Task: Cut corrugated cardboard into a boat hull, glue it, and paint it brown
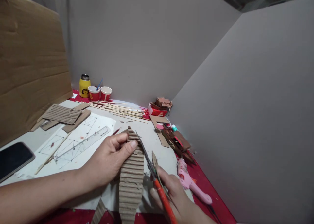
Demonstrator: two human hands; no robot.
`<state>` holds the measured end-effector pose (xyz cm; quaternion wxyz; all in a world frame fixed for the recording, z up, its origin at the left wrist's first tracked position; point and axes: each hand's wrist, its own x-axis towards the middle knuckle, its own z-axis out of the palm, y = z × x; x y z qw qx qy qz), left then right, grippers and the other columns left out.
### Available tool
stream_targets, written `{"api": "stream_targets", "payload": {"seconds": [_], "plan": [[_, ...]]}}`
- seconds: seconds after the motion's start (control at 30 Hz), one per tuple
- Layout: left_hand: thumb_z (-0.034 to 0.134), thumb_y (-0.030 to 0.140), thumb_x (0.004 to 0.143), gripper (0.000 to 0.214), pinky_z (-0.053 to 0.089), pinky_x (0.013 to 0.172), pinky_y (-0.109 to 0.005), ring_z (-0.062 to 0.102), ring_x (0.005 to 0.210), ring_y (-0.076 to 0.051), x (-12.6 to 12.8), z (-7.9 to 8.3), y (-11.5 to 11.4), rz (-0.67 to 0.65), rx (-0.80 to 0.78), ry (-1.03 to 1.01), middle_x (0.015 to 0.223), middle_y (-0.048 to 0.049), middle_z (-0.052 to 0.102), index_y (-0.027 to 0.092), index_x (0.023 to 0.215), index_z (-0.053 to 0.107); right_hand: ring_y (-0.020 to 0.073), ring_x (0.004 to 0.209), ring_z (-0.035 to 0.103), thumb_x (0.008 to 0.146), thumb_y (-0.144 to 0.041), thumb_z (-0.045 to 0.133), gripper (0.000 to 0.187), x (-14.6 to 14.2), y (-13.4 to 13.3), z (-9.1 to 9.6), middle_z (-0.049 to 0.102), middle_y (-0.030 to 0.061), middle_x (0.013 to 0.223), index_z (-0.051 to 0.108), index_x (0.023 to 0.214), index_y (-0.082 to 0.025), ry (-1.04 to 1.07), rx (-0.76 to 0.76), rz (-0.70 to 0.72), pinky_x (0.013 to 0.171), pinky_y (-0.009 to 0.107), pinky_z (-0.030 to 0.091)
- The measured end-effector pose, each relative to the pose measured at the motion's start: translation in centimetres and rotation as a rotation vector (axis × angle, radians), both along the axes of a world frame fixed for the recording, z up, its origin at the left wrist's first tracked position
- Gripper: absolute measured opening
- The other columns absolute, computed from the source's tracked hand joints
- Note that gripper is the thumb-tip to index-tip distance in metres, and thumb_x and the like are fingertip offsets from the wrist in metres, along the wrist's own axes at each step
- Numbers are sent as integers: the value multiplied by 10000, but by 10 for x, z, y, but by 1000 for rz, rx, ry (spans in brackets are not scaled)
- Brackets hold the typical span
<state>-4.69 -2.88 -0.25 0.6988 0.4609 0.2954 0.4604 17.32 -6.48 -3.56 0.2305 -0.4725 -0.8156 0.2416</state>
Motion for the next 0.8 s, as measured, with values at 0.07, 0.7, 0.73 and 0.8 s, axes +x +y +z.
{"api": "stream_targets", "payload": {"seconds": [0.07,0.7,0.73,0.8], "plan": [[637,384,887,235,473,654,-234,564,681,-111,0,1,0,-4,1,1,752,6,612,161,811,632,138,497,402,900,-391,442,208,1,0,-4,460,-38,561,456,760,-238,-3,-3,6,478,246,375],[666,386,866,229,476,648,-239,594,667,-120,10,-7,-1,-112,-169,-99,719,11,614,169,802,636,109,502,344,950,-335,435,198,12,-11,-29,348,-68,603,425,779,-234,117,29,35,485,228,322],[668,380,868,223,475,650,-230,591,655,-109,11,-7,0,-116,-174,-108,720,12,625,167,808,640,109,505,341,949,-332,435,194,13,-12,-30,344,-69,607,424,781,-234,127,27,34,486,229,318],[667,364,875,212,473,643,-208,582,622,-86,12,-8,1,-137,-173,-121,718,12,649,161,816,651,111,520,340,950,-317,433,172,14,-14,-31,342,-68,621,432,799,-234,142,8,40,500,231,322]]}}
